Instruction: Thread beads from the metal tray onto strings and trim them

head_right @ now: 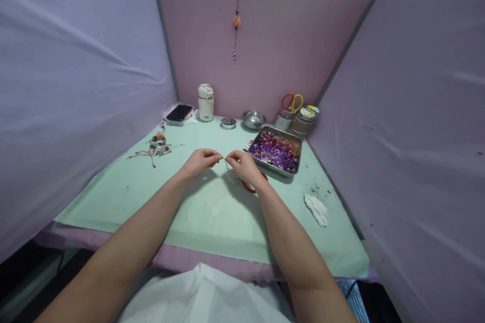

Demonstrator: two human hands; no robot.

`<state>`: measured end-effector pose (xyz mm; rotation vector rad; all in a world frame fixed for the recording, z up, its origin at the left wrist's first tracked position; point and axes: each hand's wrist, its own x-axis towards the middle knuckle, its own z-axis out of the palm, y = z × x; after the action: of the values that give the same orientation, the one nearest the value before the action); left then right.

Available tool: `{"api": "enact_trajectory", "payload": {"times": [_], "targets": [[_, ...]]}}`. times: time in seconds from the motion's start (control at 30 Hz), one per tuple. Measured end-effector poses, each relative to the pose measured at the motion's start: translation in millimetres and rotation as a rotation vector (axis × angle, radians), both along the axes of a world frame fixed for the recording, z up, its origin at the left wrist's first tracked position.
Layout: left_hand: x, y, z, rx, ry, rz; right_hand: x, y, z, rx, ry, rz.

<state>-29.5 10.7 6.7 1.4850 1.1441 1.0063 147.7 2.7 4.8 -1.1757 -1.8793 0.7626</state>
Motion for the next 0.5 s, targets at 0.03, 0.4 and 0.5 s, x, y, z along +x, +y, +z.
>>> {"api": "enact_trajectory", "payload": {"times": [0.03, 0.4, 0.5], "targets": [[-0.3, 0.1, 0.1, 0.001, 0.003, -0.002, 0.0, 0.0, 0.3, 0.006, -0.005, -0.002], [-2.4, -1.7, 3.6, 0.013, 0.035, -0.011, -0.7, -1.2, 0.1, 0.010, -0.075, 0.032], [-3.4, -1.0, 2.7, 0.006, 0.047, -0.012, -0.9, -2.1, 0.0, 0.105, -0.135, -0.020]]}}
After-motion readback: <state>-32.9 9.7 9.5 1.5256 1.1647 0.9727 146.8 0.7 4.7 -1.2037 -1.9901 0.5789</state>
